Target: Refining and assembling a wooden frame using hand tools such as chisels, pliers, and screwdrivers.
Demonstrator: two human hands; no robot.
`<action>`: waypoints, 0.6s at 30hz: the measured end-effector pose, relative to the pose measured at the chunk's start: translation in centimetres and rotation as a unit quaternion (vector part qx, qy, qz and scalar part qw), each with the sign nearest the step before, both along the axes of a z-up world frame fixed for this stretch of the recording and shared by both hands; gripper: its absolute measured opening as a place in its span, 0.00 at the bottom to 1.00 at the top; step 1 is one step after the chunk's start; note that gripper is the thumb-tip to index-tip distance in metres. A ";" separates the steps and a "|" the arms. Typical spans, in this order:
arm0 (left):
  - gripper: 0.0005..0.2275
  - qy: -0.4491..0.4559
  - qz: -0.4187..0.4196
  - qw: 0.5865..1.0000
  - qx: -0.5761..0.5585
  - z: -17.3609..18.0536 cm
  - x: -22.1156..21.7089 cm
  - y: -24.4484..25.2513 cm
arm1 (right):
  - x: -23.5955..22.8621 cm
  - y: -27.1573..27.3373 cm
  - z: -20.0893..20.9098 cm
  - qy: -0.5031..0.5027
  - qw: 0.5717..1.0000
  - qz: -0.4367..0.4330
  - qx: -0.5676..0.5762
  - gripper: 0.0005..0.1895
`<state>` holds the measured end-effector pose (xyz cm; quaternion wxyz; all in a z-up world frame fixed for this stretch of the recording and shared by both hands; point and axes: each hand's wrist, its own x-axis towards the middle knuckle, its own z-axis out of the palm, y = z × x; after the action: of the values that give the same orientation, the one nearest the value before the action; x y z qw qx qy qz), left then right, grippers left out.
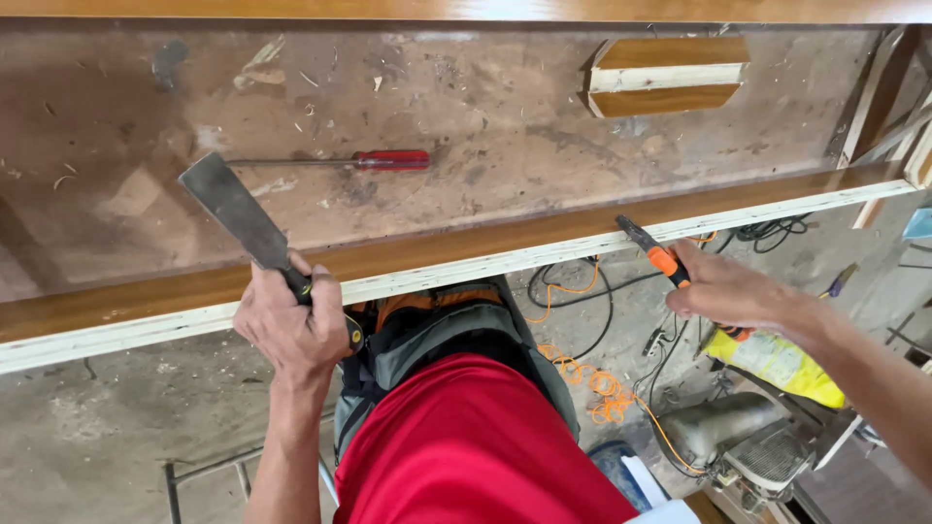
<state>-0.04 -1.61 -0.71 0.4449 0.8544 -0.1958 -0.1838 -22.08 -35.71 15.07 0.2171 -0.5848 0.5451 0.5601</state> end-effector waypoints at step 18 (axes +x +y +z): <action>0.06 -0.039 -0.005 0.999 0.002 -0.6 -0.5 0.7 | -4.0 5.3 -2.1 -0.048 0.962 0.192 -0.188 0.31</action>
<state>-0.57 -0.88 -1.30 0.4339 0.8610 -0.2169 -0.1530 -26.09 -30.44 12.95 0.0177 -0.7352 0.5068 0.4498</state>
